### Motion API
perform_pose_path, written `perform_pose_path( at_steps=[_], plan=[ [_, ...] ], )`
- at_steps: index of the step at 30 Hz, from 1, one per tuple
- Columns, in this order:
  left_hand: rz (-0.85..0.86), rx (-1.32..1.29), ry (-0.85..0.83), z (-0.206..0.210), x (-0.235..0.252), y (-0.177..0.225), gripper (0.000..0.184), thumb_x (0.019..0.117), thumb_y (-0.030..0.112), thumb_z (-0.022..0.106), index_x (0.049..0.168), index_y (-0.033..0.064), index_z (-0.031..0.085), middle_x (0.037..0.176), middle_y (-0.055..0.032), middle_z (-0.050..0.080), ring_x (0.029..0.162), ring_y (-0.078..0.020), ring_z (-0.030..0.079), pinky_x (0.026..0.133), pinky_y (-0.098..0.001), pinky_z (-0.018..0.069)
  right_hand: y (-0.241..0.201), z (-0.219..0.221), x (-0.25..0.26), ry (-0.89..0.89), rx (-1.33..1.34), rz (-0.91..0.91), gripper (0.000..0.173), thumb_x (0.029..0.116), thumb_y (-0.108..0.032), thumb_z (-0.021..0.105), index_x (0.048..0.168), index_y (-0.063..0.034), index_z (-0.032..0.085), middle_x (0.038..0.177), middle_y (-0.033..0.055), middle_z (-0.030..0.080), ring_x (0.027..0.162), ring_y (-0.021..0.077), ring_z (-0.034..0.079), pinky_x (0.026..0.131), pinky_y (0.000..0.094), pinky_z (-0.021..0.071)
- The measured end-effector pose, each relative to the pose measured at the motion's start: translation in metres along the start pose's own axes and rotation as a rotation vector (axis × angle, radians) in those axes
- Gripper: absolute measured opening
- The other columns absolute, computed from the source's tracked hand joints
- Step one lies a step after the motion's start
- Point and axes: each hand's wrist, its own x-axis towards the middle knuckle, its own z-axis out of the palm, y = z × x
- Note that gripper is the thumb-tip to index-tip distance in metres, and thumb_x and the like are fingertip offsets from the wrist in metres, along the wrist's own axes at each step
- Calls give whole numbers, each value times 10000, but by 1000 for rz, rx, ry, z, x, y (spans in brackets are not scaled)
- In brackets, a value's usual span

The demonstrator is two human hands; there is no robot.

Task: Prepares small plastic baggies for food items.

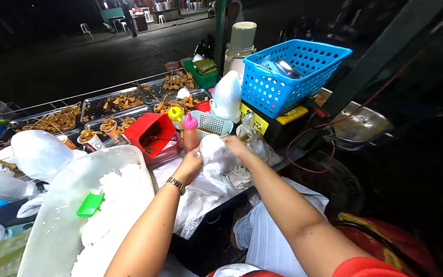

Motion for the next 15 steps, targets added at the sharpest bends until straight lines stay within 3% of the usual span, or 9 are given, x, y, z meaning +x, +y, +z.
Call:
perform_pose_path(
  at_steps=[1, 3, 4, 6, 8, 10, 13, 14, 15],
  plan=[
    [-65, -3, 9, 3, 3, -5, 332, 1000, 24, 566, 1331, 2, 543, 1079, -114, 649, 876, -135, 636, 782, -318, 542, 14, 9, 5, -15, 73, 119, 194, 1052, -50, 505, 1148, 54, 638, 933, 116, 633, 753, 121, 585, 694, 294, 514],
    [-155, 57, 9, 7, 6, -8, 297, 950, -25, 579, 1245, -25, 553, 989, -97, 602, 793, -129, 575, 712, -309, 499, 25, 14, 5, -30, 180, 270, 205, 1045, -32, 492, 1180, 56, 619, 887, 99, 616, 661, 109, 563, 618, 273, 500],
    [-171, 83, 16, 7, 7, -9, 271, 940, -27, 583, 1210, -24, 556, 927, -79, 572, 729, -118, 537, 654, -293, 468, 24, 9, 1, -59, 174, 263, 235, 1029, 6, 495, 1217, 63, 624, 963, 119, 646, 720, 121, 601, 671, 283, 529],
    [-173, 78, 20, 4, 9, -11, 244, 947, -17, 586, 1190, -21, 566, 902, -65, 569, 710, -107, 528, 637, -279, 459, 16, -8, -9, -173, 78, 126, 403, 949, 87, 544, 1350, 60, 586, 1273, 188, 635, 984, 174, 663, 867, 331, 558],
    [-158, 41, 16, 3, 11, -14, 218, 970, 4, 588, 1186, -20, 565, 926, -61, 590, 747, -100, 556, 676, -272, 479, 6, -21, -16, -285, 32, -46, 674, 842, 85, 637, 1487, 40, 446, 1519, 241, 436, 1251, 267, 572, 1007, 397, 512],
    [-130, -15, -4, 6, 11, -15, 260, 999, 13, 578, 1252, -27, 534, 983, -71, 591, 807, -102, 576, 734, -268, 502, 2, -14, -20, -228, 92, -182, 738, 835, -28, 736, 1500, 30, 422, 1544, 239, 415, 1308, 277, 555, 1058, 409, 506],
    [-104, 82, -12, 6, 10, -12, 298, 1001, 18, 567, 1293, -31, 532, 998, -85, 583, 788, -97, 557, 716, -262, 490, 21, 23, -16, 1, 185, -281, 616, 915, -160, 756, 1413, 73, 478, 1255, 210, 654, 1131, 191, 663, 1016, 356, 535],
    [-98, 183, 13, 3, 9, -10, 284, 1001, 45, 572, 1274, -30, 559, 1000, -103, 594, 785, -119, 552, 712, -288, 481, 35, 34, -14, 41, 187, -276, 651, 923, -172, 750, 1436, 87, 444, 1259, 227, 650, 1153, 198, 658, 1038, 351, 524],
    [-68, 280, 48, -2, 8, -6, 274, 1001, 68, 577, 1250, -42, 601, 1036, -145, 626, 850, -173, 585, 778, -351, 500, 50, 42, -12, 53, 177, -253, 701, 928, -196, 747, 1464, 102, 407, 1315, 254, 619, 1216, 221, 631, 1080, 351, 497]
  ],
)
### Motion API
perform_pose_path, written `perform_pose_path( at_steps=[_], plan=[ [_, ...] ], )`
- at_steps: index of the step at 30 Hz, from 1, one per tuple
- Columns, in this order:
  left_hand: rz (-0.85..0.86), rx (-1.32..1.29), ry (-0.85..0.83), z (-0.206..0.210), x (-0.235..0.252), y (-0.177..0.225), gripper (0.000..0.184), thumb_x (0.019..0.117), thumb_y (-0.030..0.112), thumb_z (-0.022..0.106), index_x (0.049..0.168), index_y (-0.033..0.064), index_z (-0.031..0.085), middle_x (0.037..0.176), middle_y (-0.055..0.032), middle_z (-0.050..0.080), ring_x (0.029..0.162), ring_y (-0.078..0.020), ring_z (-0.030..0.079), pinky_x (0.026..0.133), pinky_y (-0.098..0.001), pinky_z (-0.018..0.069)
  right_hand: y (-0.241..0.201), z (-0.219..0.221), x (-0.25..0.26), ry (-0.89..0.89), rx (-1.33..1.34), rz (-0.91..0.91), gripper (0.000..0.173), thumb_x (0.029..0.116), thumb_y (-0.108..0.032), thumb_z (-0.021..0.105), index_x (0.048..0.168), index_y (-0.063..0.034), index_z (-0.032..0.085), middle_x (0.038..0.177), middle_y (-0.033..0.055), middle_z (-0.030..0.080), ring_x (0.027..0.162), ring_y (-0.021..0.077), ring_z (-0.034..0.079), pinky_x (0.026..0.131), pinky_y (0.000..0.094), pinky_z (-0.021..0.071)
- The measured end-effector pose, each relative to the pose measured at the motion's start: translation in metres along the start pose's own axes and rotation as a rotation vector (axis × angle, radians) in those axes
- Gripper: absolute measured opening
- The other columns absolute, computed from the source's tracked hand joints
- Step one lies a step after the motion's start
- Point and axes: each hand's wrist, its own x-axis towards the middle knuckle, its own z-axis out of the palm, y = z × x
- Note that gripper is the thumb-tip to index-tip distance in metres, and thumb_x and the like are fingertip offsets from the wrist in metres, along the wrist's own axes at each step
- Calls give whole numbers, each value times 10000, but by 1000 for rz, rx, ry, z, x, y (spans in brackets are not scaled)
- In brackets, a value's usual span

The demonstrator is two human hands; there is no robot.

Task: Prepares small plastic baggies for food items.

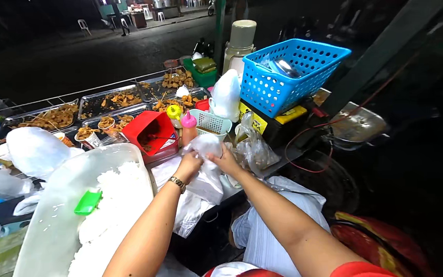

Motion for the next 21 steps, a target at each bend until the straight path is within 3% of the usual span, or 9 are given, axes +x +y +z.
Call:
perform_pose_path(
  at_steps=[3, 5, 7, 9, 11, 13, 16, 18, 21],
  plan=[
    [147, 98, 210, -17, -9, 3, 235, 993, 120, 593, 1136, -36, 696, 1060, -217, 694, 999, -312, 662, 917, -529, 503, 13, -3, -6, -50, -11, 130, 792, 938, -232, 749, 1516, 106, 326, 1427, 274, 544, 1326, 244, 562, 1145, 354, 439],
    [270, -58, 281, -27, -15, 0, 228, 1030, 138, 591, 1177, 7, 704, 1053, -146, 710, 950, -225, 665, 882, -446, 525, 0, -20, -1, -162, -48, 187, 838, 897, -233, 787, 1525, 71, 322, 1426, 258, 547, 1309, 254, 575, 1120, 378, 469],
    [381, -274, 276, -31, -17, -3, 224, 1065, 157, 544, 1157, 36, 708, 930, -26, 709, 803, -72, 638, 744, -272, 526, -24, -39, 4, -199, -133, 158, 839, 885, -240, 793, 1531, 47, 341, 1450, 259, 525, 1296, 314, 574, 1080, 447, 493],
    [464, -446, 225, -32, -19, -2, 272, 1090, 156, 475, 1136, 19, 705, 895, 1, 713, 773, -38, 633, 713, -221, 519, -52, -50, -1, -27, -199, -10, 635, 913, -246, 766, 1417, 50, 518, 1335, 244, 609, 1153, 320, 622, 947, 463, 527],
    [541, -538, 188, -27, -23, 1, 308, 1098, 159, 440, 1098, 21, 714, 886, 6, 725, 775, -39, 653, 720, -216, 541, -73, -47, -10, 189, -211, -285, 387, 927, -258, 734, 1170, 36, 671, 1070, 145, 681, 925, 184, 633, 804, 351, 529],
    [609, -586, 131, -20, -27, 3, 291, 1084, 136, 452, 1073, 25, 720, 897, 5, 731, 800, -48, 668, 745, -224, 561, -88, -38, -19, 171, -183, -419, 338, 923, -285, 723, 1083, 12, 711, 991, 81, 691, 898, 119, 640, 802, 305, 545],
    [645, -606, 51, -16, -31, 1, 159, 962, 74, 641, 1089, 19, 719, 947, -10, 735, 858, -79, 692, 796, -263, 589, -95, -22, -28, -23, -151, -362, 288, 879, -244, 779, 1027, -1, 734, 952, 52, 709, 893, 76, 639, 822, 261, 529],
    [611, -564, 23, -19, -34, 4, 290, 837, -3, 758, 1124, 1, 709, 979, -24, 740, 883, -92, 704, 813, -271, 599, -94, -17, -30, -31, -183, -333, 165, 925, -150, 720, 919, 13, 747, 887, 68, 719, 840, 59, 656, 804, 236, 548],
    [513, -480, 16, -20, -35, 6, 290, 855, -41, 756, 1140, -24, 709, 984, -43, 755, 867, -77, 712, 812, -257, 597, -94, -16, -31, -3, -267, -337, 205, 986, -130, 628, 932, 18, 760, 900, 94, 731, 870, 91, 670, 834, 261, 540]
  ],
)
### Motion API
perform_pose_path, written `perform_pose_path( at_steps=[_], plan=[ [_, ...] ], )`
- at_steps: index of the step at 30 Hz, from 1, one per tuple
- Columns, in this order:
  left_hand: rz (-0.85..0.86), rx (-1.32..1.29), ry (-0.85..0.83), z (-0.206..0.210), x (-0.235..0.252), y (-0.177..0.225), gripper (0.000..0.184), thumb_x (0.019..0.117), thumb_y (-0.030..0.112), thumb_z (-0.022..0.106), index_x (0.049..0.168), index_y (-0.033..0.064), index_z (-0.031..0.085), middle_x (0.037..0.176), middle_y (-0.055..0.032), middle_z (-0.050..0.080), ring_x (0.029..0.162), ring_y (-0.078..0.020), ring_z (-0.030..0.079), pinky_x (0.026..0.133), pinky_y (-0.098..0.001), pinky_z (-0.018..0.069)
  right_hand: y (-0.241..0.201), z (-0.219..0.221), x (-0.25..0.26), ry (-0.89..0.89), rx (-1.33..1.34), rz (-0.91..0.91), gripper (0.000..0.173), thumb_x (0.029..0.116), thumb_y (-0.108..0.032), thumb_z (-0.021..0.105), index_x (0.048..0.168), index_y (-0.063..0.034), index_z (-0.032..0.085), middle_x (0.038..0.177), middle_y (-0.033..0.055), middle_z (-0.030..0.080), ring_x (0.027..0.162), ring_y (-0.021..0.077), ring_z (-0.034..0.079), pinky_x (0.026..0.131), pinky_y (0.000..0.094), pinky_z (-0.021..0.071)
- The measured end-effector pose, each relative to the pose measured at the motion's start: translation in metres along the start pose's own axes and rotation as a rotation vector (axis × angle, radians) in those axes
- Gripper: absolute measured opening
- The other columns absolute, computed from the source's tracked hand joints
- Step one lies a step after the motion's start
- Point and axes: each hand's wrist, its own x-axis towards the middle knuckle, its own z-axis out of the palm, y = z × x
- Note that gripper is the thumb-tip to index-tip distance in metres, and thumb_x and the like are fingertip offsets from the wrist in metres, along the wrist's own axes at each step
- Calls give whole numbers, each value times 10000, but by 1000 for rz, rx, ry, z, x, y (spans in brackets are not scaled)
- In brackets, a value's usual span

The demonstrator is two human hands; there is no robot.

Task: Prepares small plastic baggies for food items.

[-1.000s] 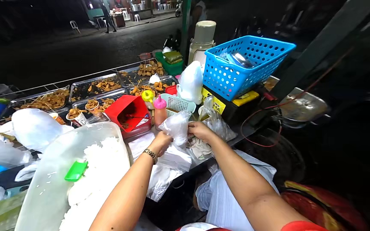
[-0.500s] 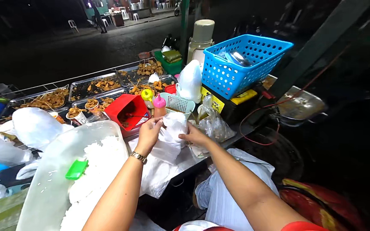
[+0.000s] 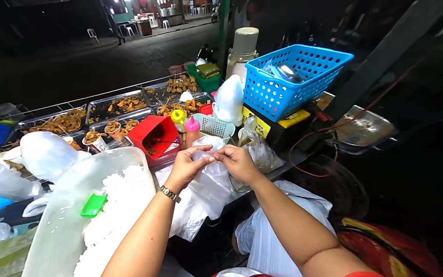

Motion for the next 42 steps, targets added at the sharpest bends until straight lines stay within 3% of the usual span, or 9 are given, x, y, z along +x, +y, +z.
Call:
perform_pose_path(
  at_steps=[5, 8, 14, 19, 23, 26, 31, 38, 42],
  plan=[
    [-68, 3, 26, 8, 0, -1, 100, 941, 19, 682, 852, 64, 668, 720, 47, 659, 647, -26, 617, 649, -215, 537, -7, 3, -4, 60, -167, -35, 250, 1022, -133, 563, 1006, 9, 768, 895, 133, 750, 852, 186, 710, 822, 347, 561],
    [-60, -98, -140, 9, -5, 3, 191, 966, 55, 606, 793, 125, 647, 844, 78, 648, 746, 1, 604, 703, -198, 527, -7, -3, 0, 129, -68, 60, 212, 1022, -100, 568, 1001, 23, 740, 872, 101, 728, 814, 134, 680, 788, 341, 557],
    [-66, -360, -190, 7, -13, 18, 148, 888, 6, 635, 853, 147, 661, 754, 44, 704, 687, -25, 668, 678, -211, 579, -4, -31, 8, 110, 979, 429, 317, 1103, -138, 352, 935, -162, 619, 617, -108, 547, 547, 1, 543, 607, 196, 533],
    [218, 193, -149, -7, -4, 20, 106, 915, 52, 648, 936, 62, 751, 901, 51, 680, 863, -7, 623, 802, -197, 527, 3, -65, 17, -111, 374, 75, 182, 869, 28, 581, 904, -98, 708, 825, -70, 647, 759, -1, 596, 713, 190, 524],
    [52, 669, -172, 5, 8, 6, 553, 962, 65, 518, 1511, 12, 468, 1223, -200, 625, 1101, -283, 610, 941, -464, 500, -7, -56, 41, -149, -274, 137, 272, 1001, 8, 554, 1133, -57, 782, 1086, 185, 614, 1010, 286, 589, 877, 461, 504],
    [-266, 423, -112, 10, 22, -14, 706, 971, 14, 535, 1620, 77, 265, 1482, -210, 510, 1260, -249, 579, 1044, -417, 478, 29, -25, 51, -225, -108, 335, 308, 1027, -21, 513, 1255, -29, 720, 1224, 218, 640, 1132, 307, 604, 981, 497, 490],
    [-531, 157, 28, 17, 32, -46, 336, 957, -48, 558, 1292, -40, 569, 1029, -114, 626, 838, -130, 598, 764, -295, 515, 91, 16, 31, -199, 243, 821, 286, 1048, -19, 477, 1297, 41, 606, 1186, 192, 654, 998, 206, 662, 877, 367, 560],
    [-576, 133, 41, 16, 31, -42, 308, 949, -68, 554, 1254, -28, 569, 980, -80, 601, 794, -110, 574, 720, -268, 494, 55, -3, 26, -227, 340, 385, 788, 778, 34, 785, 1468, 69, 405, 1311, 206, 613, 1151, 155, 642, 1002, 313, 540],
    [-521, 267, 34, 13, 29, -41, 297, 977, 4, 586, 1273, -9, 577, 997, -85, 621, 814, -110, 587, 742, -278, 501, 79, 46, 10, 25, 257, 308, 699, 865, -194, 818, 1407, 91, 481, 1217, 214, 677, 1121, 194, 676, 1023, 352, 537]
  ],
)
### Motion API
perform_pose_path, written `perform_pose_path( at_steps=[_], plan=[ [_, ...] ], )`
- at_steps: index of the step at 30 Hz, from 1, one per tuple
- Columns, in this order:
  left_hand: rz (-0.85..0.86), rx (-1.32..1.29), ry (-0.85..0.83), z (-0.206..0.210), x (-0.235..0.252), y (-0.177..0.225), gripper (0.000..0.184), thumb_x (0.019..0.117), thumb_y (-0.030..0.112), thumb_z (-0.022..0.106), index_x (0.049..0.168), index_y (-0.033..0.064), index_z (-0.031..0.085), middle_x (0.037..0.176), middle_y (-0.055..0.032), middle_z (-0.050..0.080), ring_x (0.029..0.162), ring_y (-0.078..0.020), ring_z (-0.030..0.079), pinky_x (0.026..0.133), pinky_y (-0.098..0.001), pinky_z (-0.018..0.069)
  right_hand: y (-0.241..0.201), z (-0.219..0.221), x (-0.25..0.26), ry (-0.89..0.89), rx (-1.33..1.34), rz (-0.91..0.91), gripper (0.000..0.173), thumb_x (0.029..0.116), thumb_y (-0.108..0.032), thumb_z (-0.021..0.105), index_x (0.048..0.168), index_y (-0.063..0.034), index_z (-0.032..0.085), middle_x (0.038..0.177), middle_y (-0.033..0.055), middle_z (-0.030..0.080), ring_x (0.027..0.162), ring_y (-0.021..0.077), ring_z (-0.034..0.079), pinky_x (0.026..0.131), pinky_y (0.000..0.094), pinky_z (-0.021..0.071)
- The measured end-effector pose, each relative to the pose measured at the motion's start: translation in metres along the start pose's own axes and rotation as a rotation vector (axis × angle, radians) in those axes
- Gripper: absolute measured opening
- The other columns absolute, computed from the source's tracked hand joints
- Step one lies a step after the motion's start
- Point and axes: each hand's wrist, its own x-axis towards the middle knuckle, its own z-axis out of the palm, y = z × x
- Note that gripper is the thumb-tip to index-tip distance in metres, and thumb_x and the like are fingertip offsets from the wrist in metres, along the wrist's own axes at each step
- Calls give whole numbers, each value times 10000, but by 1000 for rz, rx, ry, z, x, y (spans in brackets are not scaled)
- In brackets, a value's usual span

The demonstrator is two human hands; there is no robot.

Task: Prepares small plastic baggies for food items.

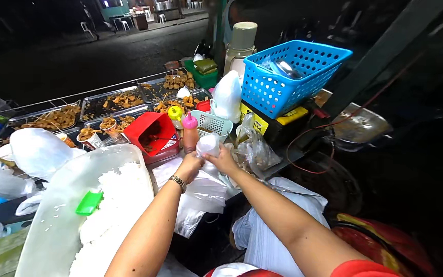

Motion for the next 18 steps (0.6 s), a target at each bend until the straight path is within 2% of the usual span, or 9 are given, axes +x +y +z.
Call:
perform_pose_path(
  at_steps=[3, 4, 7, 8, 9, 11, 13, 16, 18],
  plan=[
    [141, 182, 148, -17, -10, 9, 352, 1018, 87, 540, 1347, 5, 630, 1246, -208, 667, 1138, -293, 636, 990, -490, 485, 8, -8, -3, -83, -1, 126, 678, 896, -193, 794, 1406, 110, 466, 1279, 220, 642, 1176, 179, 644, 1063, 318, 503],
    [217, 179, 190, -22, -14, 11, 335, 1045, 112, 501, 1330, 1, 640, 1247, -211, 671, 1153, -308, 636, 1005, -512, 477, 4, -17, 0, -141, -6, 152, 706, 884, -189, 797, 1426, 98, 448, 1303, 221, 630, 1192, 187, 638, 1064, 329, 508],
    [417, -15, 228, -32, -25, 13, 352, 1112, 214, 407, 1228, 19, 677, 1050, -76, 702, 902, -124, 639, 816, -333, 520, -21, -42, 3, -136, -43, 83, 825, 883, -215, 790, 1530, 55, 355, 1461, 258, 517, 1308, 307, 560, 1084, 438, 485],
    [461, -97, 212, -32, -29, 15, 382, 1121, 240, 375, 1198, 30, 685, 1019, -31, 703, 833, -59, 619, 744, -260, 506, -31, -45, 1, -47, -47, -18, 757, 895, -232, 767, 1503, 50, 415, 1445, 249, 537, 1272, 313, 575, 1038, 452, 499],
    [498, -165, 188, -32, -31, 17, 410, 1127, 258, 350, 1193, 35, 688, 1007, -6, 707, 795, -22, 612, 699, -213, 496, -41, -46, -2, 57, -51, -145, 630, 919, -248, 725, 1433, 43, 506, 1366, 213, 597, 1184, 267, 608, 971, 422, 516],
    [566, -260, 120, -29, -35, 19, 441, 1131, 264, 310, 1210, 37, 680, 1014, 9, 718, 826, -16, 645, 727, -201, 532, -60, -41, -8, 177, -69, -369, 401, 967, -272, 653, 1251, 11, 641, 1141, 93, 659, 1016, 121, 623, 881, 304, 527],
    [625, -302, 59, -24, -37, 18, 447, 1128, 251, 294, 1196, 32, 678, 995, 6, 723, 850, -39, 666, 765, -227, 563, -76, -34, -17, 104, -88, -413, 366, 934, -284, 708, 1142, 17, 707, 1047, 84, 700, 985, 130, 639, 890, 329, 534],
    [657, -303, -22, -23, -39, 16, 276, 1057, 151, 490, 1196, 21, 690, 1046, -8, 702, 906, -66, 666, 821, -257, 572, -84, -24, -24, 32, -134, -327, 170, 925, -162, 736, 921, 8, 729, 881, 57, 710, 837, 58, 657, 811, 256, 557],
    [613, -297, -23, -24, -39, 17, 231, 928, 26, 686, 1157, 7, 707, 1045, -29, 714, 886, -77, 686, 815, -264, 594, -83, -22, -25, 33, -174, -322, 168, 970, -126, 668, 903, 14, 730, 871, 59, 705, 816, 34, 644, 794, 224, 540]
  ],
)
